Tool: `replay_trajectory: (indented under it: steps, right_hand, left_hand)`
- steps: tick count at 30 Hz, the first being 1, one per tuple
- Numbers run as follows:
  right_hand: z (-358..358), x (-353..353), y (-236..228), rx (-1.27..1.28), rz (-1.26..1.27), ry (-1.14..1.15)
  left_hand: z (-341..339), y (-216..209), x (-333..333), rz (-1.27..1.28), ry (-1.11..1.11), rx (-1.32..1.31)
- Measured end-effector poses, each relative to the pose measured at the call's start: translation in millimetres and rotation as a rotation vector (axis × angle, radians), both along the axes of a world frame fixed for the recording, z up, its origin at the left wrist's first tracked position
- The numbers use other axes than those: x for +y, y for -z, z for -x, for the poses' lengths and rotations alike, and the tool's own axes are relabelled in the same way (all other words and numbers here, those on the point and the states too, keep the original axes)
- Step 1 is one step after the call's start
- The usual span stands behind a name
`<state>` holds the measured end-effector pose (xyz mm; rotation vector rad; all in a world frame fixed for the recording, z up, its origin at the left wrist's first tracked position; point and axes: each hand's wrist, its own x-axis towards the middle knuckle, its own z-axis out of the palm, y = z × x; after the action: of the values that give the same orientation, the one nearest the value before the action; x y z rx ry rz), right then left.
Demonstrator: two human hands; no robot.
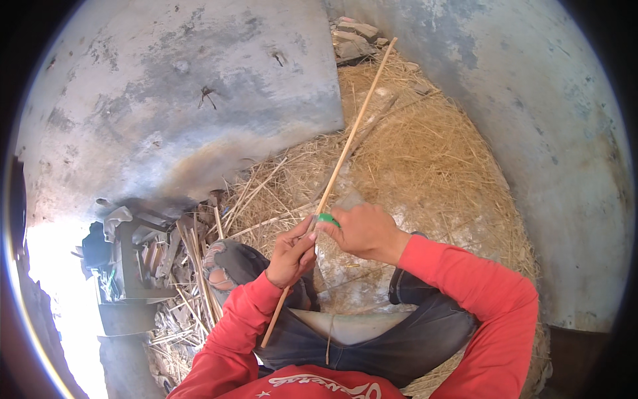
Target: The person strips the outer layer from a bamboo stick using a small green utility knife while holding the stick between their knees.
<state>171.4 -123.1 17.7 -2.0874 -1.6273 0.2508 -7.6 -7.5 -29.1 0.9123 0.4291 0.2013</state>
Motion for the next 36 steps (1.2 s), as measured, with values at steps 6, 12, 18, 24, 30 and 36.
replay_trajectory:
  steps: [6, 12, 18, 24, 30, 36]
  right_hand:
    - [-93.6, 2.1, -38.1, 0.213, -0.030, 0.403]
    - [-19.7, -2.2, -40.0, 0.160, -0.066, 0.119]
    - [17.0, -1.0, -31.3, 0.178, 0.112, -0.044]
    - [14.3, 2.9, -10.2, 0.120, 0.100, -0.051]
    - [-9.0, 12.8, -2.9, 0.049, 0.014, 0.069]
    - [-31.8, 18.6, -11.4, 0.012, -0.050, 0.129]
  left_hand:
    - [30.9, 6.4, -9.5, -0.046, 0.144, -0.081]
    - [6.3, -7.4, -1.8, 0.010, 0.067, -0.101]
    - [2.5, -8.5, 0.4, 0.004, 0.030, -0.061]
    - [5.5, -15.0, 5.1, 0.231, 0.070, -0.059]
    - [5.2, -24.3, 7.2, 0.270, 0.080, -0.058]
    - [3.3, -28.2, 8.7, 0.227, 0.086, -0.091]
